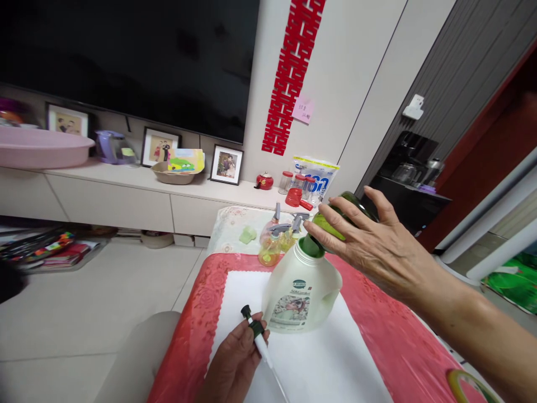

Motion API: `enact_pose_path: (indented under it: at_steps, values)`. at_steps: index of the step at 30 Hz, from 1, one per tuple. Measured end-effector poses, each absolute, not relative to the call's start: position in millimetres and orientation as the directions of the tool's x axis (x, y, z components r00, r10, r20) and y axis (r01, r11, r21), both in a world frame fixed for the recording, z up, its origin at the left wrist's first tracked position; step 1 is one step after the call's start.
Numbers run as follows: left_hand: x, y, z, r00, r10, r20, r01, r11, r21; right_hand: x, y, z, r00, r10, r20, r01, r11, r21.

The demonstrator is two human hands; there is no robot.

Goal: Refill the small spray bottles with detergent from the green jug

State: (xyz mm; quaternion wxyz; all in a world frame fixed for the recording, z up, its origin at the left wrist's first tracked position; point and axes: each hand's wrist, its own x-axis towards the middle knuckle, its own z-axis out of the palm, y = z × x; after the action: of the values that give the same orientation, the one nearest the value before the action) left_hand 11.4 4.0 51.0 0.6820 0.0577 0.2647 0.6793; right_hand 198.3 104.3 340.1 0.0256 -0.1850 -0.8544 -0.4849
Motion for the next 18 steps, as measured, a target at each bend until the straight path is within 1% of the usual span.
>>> enact_pose_path:
  at_steps: [6, 11, 18]
  values:
    - [10.5, 3.4, 52.8, -0.058, 0.956, -0.288, -0.911, 0.067, 0.406, 198.0, 104.4, 339.9, -0.926, 0.297, 0.231, 0.35, 0.453, 0.82]
    - [9.8, 3.6, 52.9, -0.04, 0.95, -0.311, -0.899, 0.102, 0.426, 194.4, 103.9, 338.2, -0.937, 0.209, 0.279, 0.345, 0.447, 0.825]
    - [9.5, 4.0, 54.7, -0.039, 0.945, -0.326, -0.9, 0.108, 0.423, 195.2, 100.9, 336.8, -0.932, 0.231, 0.279, 0.354, 0.411, 0.84]
